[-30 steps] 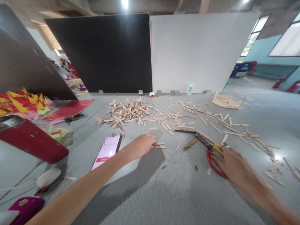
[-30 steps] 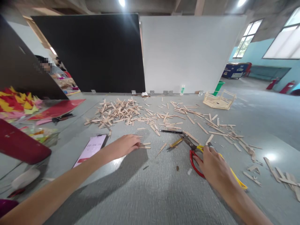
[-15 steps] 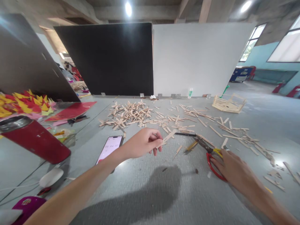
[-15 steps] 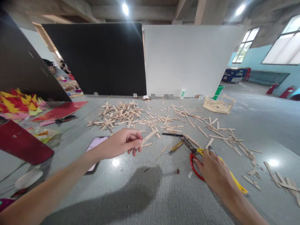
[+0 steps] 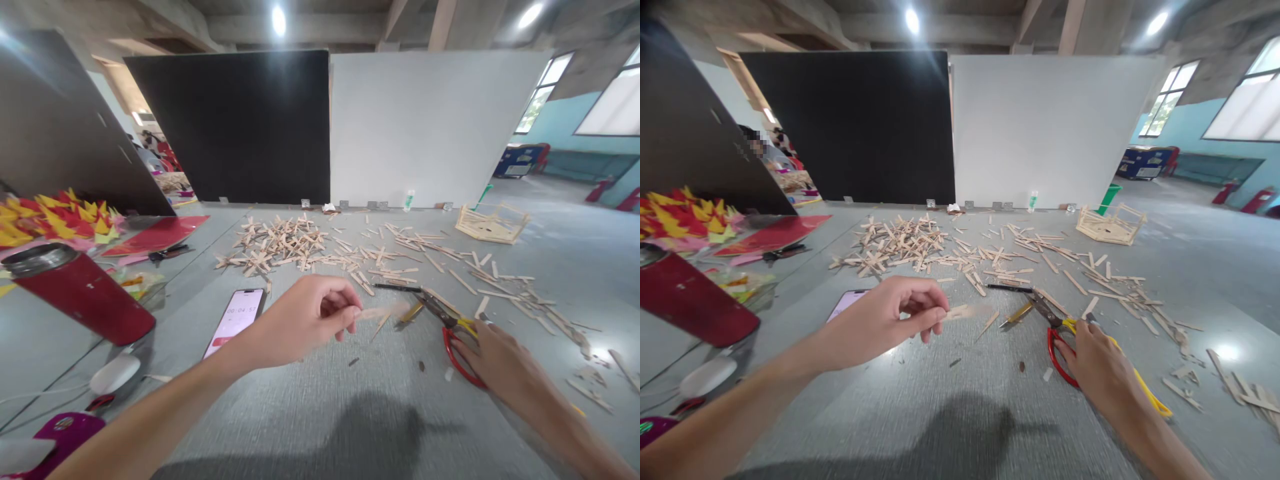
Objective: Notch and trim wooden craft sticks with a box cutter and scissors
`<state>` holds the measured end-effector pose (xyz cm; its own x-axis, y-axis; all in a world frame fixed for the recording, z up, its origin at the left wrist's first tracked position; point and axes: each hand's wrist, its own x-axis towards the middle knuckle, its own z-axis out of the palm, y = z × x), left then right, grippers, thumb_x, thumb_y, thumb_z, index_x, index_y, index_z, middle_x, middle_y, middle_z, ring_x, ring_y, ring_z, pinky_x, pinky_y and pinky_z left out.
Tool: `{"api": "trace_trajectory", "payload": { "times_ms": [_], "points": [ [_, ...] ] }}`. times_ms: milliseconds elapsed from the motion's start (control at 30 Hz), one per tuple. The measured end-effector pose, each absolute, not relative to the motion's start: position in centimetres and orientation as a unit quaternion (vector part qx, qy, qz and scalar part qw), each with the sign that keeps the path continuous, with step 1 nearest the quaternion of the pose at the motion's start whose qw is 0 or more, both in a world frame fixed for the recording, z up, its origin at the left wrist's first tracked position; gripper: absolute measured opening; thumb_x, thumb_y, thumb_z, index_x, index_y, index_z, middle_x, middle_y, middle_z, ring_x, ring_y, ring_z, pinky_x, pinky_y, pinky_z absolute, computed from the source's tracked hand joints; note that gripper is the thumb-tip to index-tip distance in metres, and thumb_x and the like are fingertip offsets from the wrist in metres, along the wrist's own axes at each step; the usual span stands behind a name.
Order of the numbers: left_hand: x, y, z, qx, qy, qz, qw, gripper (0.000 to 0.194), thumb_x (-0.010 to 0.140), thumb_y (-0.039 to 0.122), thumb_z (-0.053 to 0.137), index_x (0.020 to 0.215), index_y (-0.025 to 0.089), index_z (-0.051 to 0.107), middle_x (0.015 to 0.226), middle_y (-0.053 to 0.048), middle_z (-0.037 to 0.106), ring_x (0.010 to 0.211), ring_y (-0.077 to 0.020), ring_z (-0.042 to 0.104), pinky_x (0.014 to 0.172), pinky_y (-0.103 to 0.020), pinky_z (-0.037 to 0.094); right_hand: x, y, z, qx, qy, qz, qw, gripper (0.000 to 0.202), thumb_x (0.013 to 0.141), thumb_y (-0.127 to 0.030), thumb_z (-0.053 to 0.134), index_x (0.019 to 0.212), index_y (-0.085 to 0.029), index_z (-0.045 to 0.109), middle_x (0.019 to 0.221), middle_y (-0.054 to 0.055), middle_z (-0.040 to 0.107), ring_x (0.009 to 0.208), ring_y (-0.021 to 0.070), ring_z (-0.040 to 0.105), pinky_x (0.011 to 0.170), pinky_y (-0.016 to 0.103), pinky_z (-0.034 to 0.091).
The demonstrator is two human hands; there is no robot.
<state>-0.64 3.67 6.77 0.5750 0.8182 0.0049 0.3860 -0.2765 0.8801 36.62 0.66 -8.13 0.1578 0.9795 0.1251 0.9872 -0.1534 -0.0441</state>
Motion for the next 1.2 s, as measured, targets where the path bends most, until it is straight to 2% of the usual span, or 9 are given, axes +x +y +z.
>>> {"api": "trace_trajectory", "payload": {
  "times_ms": [233,367,533,633,733,833,1033,1100,1200],
  "points": [
    [-0.5,3.0,6.6,0.755,0.384,0.248,0.470,0.013,0.097,0.022,0.062,0.100,0.020,0.074,0.082,-0.001,0.074,0.069,-0.0144,0.067,0.061,-0.026,0.050,37.0,0.7,-8.5,-0.761,-0.646,-0.027,0.052,0.032,0.101,-0.047,0.050,0.102,-0.020,0.068,0.108,0.020,0.080,0.093,0.0375,0.078,0.072,0.040,0.052],
    [0.0,2.6,7.0,0.694,0.378,0.246,0.561,0.022,0.099,0.027,0.061,0.119,0.018,0.067,0.082,0.000,0.070,0.059,-0.0137,0.067,0.053,-0.026,0.051,37.4,0.9,-8.7,-0.757,-0.651,-0.021,0.056,0.032,0.101,-0.048,0.052,0.102,-0.020,0.068,0.108,0.019,0.080,0.095,0.0370,0.078,0.072,0.039,0.052],
    [0.1,2.5,7.0,0.650,0.371,0.271,0.605,0.010,0.100,0.028,0.060,0.100,0.022,0.052,0.083,0.001,0.067,0.069,-0.0188,0.077,0.065,-0.031,0.062,37.8,1.0,-8.8,-0.753,-0.656,-0.016,0.053,0.033,0.101,-0.049,0.052,0.101,-0.020,0.068,0.107,0.019,0.079,0.095,0.0372,0.078,0.070,0.039,0.050],
    [-0.3,3.2,6.5,0.620,0.400,0.291,0.609,0.009,0.100,0.024,0.055,0.095,0.024,0.047,0.070,0.004,0.059,0.059,-0.0145,0.066,0.052,-0.025,0.050,37.7,0.9,-8.7,-0.753,-0.657,-0.011,0.050,0.033,0.102,-0.049,0.049,0.100,-0.021,0.066,0.107,0.019,0.079,0.095,0.0370,0.077,0.070,0.039,0.050],
    [-0.8,4.1,6.3,0.575,0.428,0.320,0.620,0.009,0.100,0.021,0.050,0.092,0.024,0.047,0.063,0.008,0.041,0.047,-0.0076,0.037,0.044,-0.021,0.026,37.6,0.8,-8.6,-0.752,-0.658,-0.008,0.049,0.033,0.103,-0.048,0.048,0.100,-0.021,0.065,0.106,0.018,0.079,0.094,0.0363,0.077,0.073,0.039,0.050],
    [-1.3,4.9,6.5,0.580,0.451,0.354,0.579,0.019,0.104,0.033,0.050,0.088,0.023,0.048,0.066,0.008,0.031,0.048,-0.0073,0.024,0.045,-0.024,0.019,37.8,0.9,-8.5,-0.751,-0.658,-0.003,0.044,0.033,0.103,-0.050,0.047,0.097,-0.022,0.063,0.101,0.017,0.078,0.090,0.0348,0.077,0.071,0.039,0.050],
    [-1.9,6.5,6.0,0.645,0.511,0.356,0.442,0.026,0.106,0.041,0.044,0.087,0.025,0.048,0.064,0.009,0.024,0.048,-0.0107,0.022,0.048,-0.027,0.019,38.3,1.2,-8.8,-0.749,-0.661,0.007,0.040,0.032,0.103,-0.053,0.046,0.090,-0.025,0.058,0.096,0.016,0.078,0.085,0.0343,0.077,0.065,0.038,0.048],
    [-2.1,7.3,5.3,0.663,0.519,0.345,0.414,0.025,0.105,0.041,0.046,0.088,0.024,0.051,0.063,0.009,0.026,0.049,-0.0115,0.025,0.050,-0.027,0.020,38.3,1.2,-8.8,-0.748,-0.663,0.005,0.043,0.032,0.103,-0.052,0.045,0.090,-0.026,0.057,0.097,0.016,0.078,0.086,0.0344,0.076,0.065,0.037,0.048],
    [-2.4,8.7,3.9,0.713,0.514,0.292,0.376,0.023,0.101,0.038,0.056,0.084,0.023,0.056,0.064,0.006,0.042,0.052,-0.0125,0.037,0.053,-0.028,0.026,37.9,1.1,-8.6,-0.748,-0.662,-0.002,0.048,0.032,0.102,-0.052,0.045,0.091,-0.025,0.057,0.097,0.018,0.077,0.086,0.0356,0.076,0.067,0.038,0.049]
  ]
}}
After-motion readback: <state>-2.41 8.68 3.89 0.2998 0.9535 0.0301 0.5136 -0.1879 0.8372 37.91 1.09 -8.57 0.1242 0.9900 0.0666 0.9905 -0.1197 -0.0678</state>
